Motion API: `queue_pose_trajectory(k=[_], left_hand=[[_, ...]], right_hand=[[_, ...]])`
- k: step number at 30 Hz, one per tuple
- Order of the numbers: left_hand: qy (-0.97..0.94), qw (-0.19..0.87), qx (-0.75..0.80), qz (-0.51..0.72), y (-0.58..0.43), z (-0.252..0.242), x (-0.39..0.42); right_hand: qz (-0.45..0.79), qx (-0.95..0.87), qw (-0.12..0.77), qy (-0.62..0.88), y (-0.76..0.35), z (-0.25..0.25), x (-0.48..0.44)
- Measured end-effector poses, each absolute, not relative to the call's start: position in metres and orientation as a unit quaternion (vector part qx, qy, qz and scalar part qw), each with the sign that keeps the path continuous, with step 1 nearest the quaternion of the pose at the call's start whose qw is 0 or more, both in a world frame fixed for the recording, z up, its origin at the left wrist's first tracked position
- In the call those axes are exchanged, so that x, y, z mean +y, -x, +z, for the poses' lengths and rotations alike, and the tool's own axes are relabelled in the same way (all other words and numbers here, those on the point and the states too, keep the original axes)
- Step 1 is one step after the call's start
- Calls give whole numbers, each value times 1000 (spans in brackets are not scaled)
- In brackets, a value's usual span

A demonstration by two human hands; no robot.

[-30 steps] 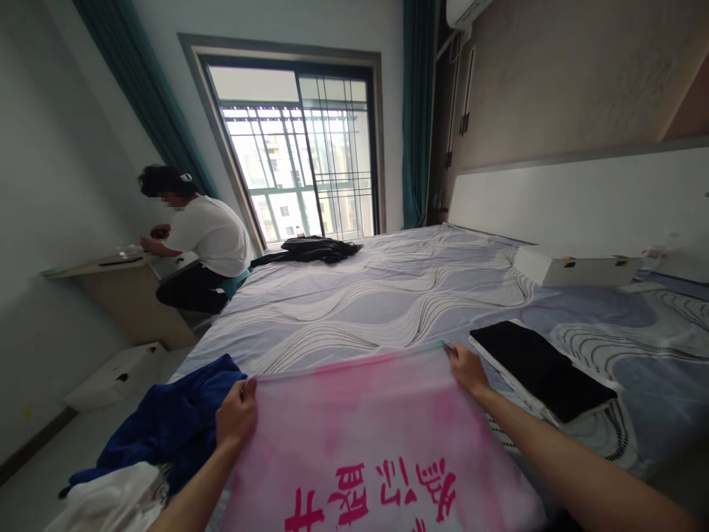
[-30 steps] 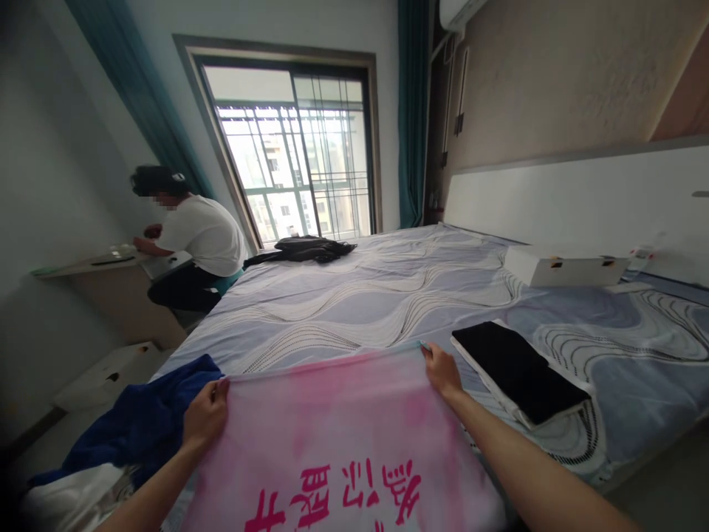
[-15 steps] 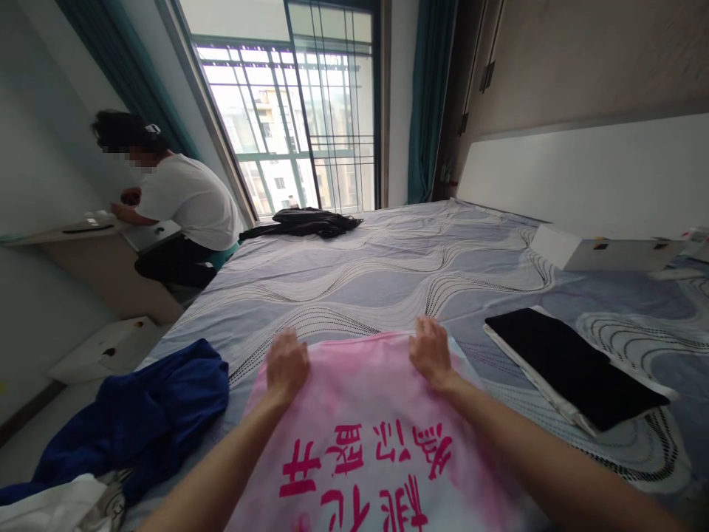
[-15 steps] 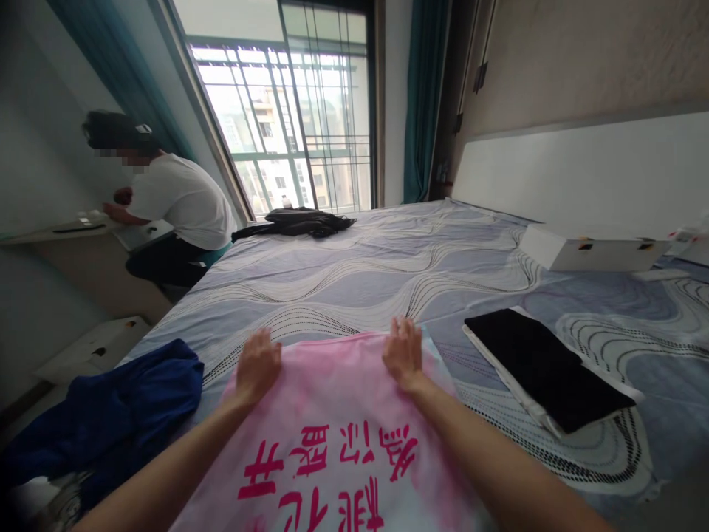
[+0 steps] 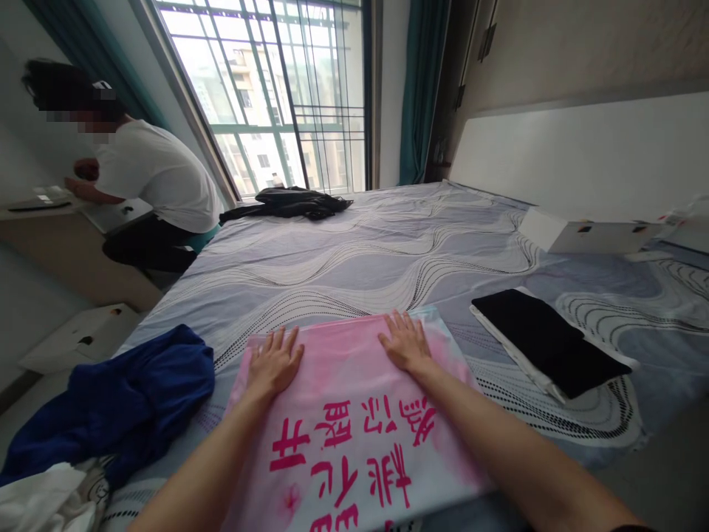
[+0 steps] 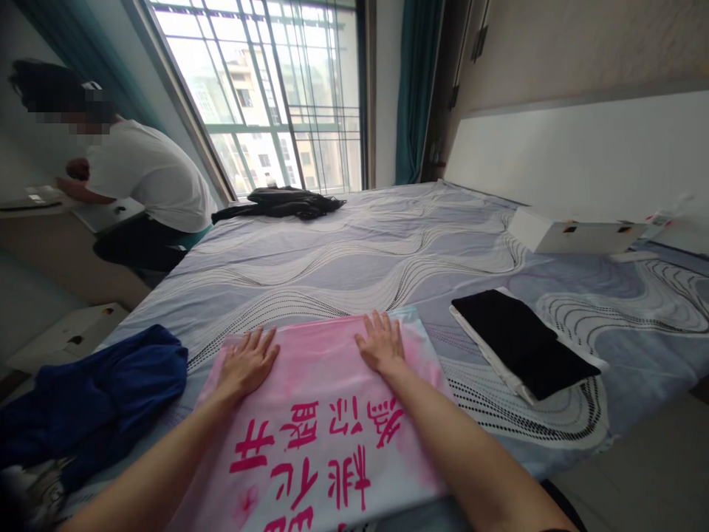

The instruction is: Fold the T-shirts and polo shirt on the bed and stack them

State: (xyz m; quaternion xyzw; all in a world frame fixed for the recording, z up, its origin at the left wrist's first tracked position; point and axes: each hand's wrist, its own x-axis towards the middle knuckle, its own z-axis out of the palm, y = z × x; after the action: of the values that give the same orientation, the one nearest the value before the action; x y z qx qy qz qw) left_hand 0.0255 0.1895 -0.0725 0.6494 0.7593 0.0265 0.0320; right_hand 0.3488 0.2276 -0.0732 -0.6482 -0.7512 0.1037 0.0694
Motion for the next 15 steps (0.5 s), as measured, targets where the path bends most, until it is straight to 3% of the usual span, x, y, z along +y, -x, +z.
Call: queue_pose_trajectory(k=[7, 11, 15], left_hand=[[-574, -34, 815, 69, -39, -64, 138], [-743, -61, 658, 103, -91, -72, 78], [-794, -64, 598, 88, -97, -89, 22]], right_hand=[[77, -686, 46, 722, -364, -49, 213], [86, -808, 124, 570, -308, -51, 125], [156, -864, 111, 465, -295, -69, 51]])
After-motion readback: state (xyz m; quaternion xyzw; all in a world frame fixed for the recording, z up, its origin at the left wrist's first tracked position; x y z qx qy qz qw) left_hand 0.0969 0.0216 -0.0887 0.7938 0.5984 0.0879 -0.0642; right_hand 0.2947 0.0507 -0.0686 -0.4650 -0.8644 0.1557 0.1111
